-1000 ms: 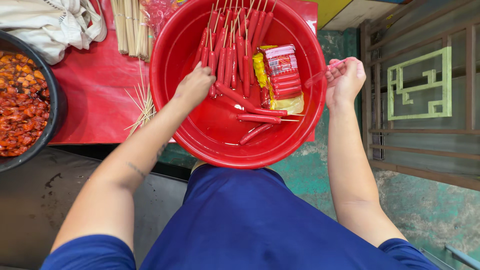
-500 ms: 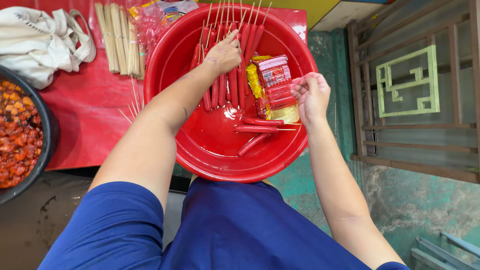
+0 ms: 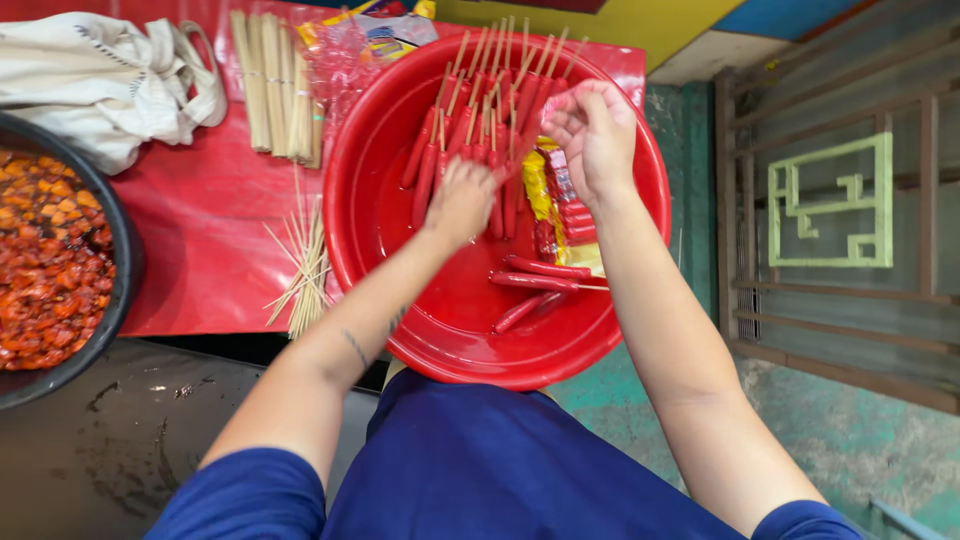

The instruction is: The person repeatedly picks red sausages and wooden skewers from a red basin, inserts the skewers through the sausages, and places the finished skewers back into the basin. The person also handles packaged sausages and a yellow bowl containing a red sauce.

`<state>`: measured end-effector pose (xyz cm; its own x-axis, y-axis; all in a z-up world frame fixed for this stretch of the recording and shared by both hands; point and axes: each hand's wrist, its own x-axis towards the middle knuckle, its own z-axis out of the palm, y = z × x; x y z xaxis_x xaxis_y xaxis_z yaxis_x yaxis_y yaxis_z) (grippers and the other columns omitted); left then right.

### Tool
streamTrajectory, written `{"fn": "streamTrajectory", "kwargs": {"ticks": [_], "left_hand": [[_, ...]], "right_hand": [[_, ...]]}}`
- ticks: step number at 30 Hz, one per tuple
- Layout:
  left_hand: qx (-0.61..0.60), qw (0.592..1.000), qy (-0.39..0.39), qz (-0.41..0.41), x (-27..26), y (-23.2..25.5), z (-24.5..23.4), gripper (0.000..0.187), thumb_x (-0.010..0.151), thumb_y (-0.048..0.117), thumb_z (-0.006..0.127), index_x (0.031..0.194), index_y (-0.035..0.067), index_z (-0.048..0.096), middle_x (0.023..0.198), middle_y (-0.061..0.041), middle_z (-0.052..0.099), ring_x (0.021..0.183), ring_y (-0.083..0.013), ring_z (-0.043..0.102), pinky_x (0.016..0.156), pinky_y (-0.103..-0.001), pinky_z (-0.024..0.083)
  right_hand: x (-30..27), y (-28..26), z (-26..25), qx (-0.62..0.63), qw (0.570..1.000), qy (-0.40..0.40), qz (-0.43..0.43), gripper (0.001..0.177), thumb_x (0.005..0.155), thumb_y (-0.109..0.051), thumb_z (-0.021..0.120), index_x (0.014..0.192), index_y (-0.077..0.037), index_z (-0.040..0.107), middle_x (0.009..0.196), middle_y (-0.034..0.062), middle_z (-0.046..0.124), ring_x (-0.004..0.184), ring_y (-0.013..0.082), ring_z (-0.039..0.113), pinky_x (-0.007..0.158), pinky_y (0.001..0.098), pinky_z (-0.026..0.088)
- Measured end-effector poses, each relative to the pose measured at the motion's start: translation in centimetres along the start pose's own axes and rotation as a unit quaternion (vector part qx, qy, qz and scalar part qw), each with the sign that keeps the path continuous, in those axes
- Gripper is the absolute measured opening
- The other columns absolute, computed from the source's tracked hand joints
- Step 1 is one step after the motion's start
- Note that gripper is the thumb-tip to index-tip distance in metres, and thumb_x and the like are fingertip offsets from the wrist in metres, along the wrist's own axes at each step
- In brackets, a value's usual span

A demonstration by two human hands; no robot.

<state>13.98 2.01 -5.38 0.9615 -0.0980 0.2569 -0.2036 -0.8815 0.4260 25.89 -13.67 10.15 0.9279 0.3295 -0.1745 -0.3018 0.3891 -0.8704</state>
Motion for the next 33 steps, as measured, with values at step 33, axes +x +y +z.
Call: {"fn": "streamTrajectory", "kwargs": {"ticks": [33], "left_hand": [[-0.160, 0.959, -0.113, -0.204, -13.7, 4.5, -5.6, 0.050, 0.092, 0.021, 0.066, 0.138, 0.003, 0.057, 0.111, -0.017, 0.068, 0.104, -0.0341, 0.063, 0.095, -0.047, 0.046]], "right_hand": [[17.3, 16.4, 12.3, -0.574, 0.783, -0.108, -0.213, 0.010, 0.084, 0.005, 0.066, 0.093, 0.001, 0.064, 0.085, 0.0159, 0.071, 0.079, 0.0291, 0.072, 0.074, 0.0376, 0.057]]}}
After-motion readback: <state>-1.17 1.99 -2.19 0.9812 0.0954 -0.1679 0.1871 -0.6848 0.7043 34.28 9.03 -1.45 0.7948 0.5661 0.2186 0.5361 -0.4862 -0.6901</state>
